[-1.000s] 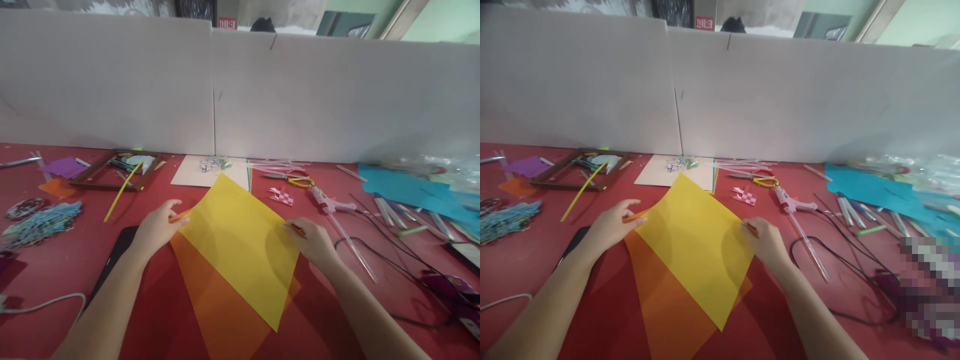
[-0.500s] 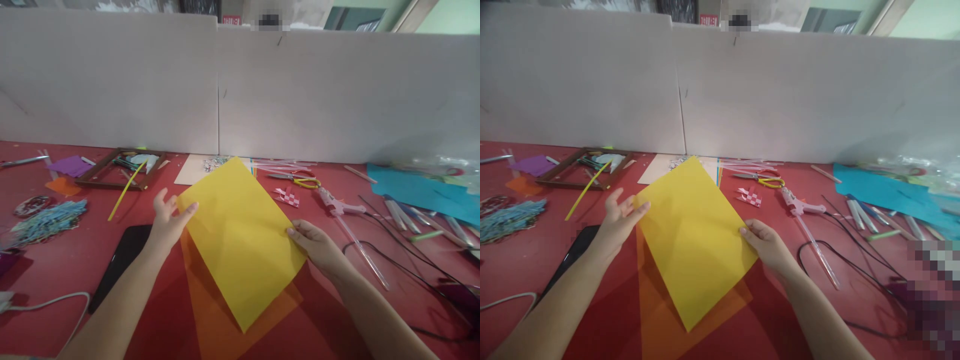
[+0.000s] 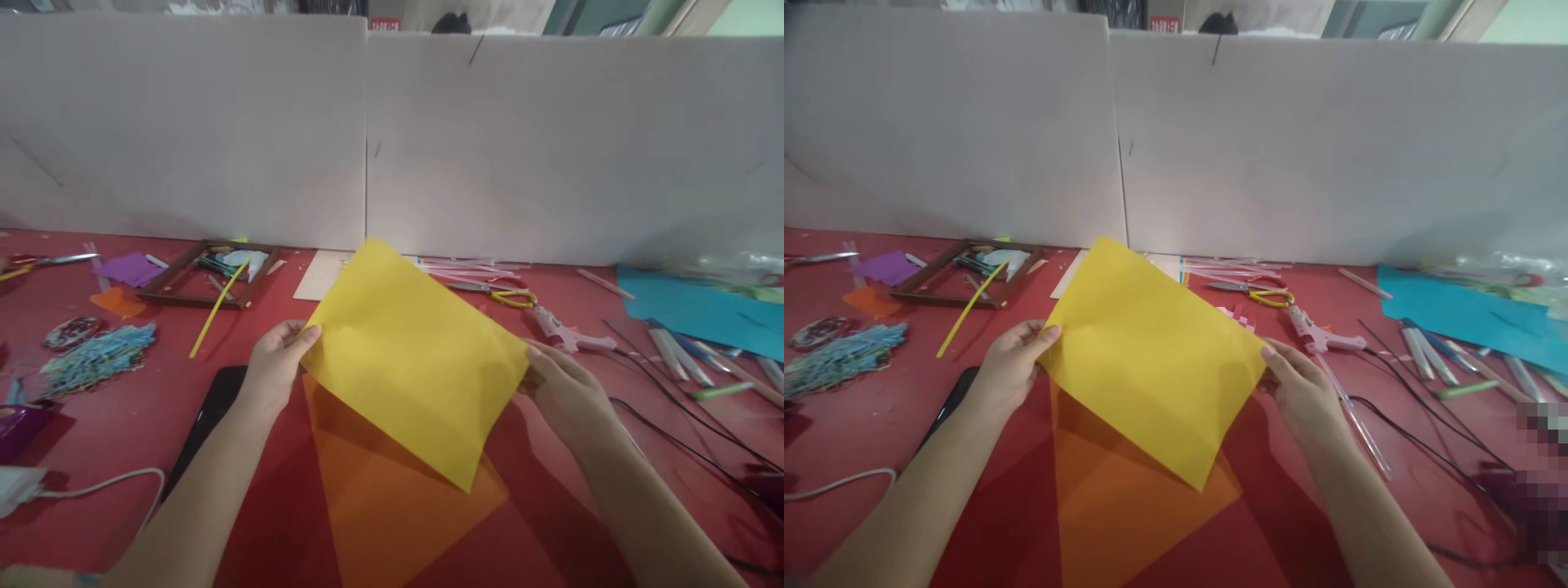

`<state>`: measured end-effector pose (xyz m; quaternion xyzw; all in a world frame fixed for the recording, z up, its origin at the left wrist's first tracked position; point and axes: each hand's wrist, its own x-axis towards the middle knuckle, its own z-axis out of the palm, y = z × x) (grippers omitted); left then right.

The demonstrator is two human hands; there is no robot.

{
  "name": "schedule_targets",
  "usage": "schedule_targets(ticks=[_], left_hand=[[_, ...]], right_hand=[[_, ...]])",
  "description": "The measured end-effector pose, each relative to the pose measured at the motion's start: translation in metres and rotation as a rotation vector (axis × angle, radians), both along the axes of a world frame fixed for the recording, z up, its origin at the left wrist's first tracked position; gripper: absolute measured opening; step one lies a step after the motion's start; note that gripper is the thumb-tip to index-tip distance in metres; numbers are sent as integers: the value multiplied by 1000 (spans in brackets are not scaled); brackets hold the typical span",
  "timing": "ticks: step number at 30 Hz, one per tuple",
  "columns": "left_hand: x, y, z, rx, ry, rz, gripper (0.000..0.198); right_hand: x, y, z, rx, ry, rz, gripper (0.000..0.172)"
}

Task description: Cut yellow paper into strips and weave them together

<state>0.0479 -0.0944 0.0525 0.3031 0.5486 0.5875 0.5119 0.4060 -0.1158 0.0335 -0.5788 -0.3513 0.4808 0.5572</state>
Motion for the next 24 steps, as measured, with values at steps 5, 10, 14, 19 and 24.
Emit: schedule_targets(ticks=[5,10,14,19,24], left_hand=[[3,2,2,7,-145,25,46],[3,1,2,18,-55,-17,39],[5,-4,6,-1,-51,-177,35],[15,-10,11,-144,-220,-311,39],[20,-14,2,-179,159,-422,69]], right_hand=[[-6,-4,2,-18,13,138,46],[-14,-8,2,-50,-86,115,40],[-12,-6,3,-94,-107,118,43],[-6,-6,8,-224,-145,238,41],[5,-7,17,-317,-148,104,29]])
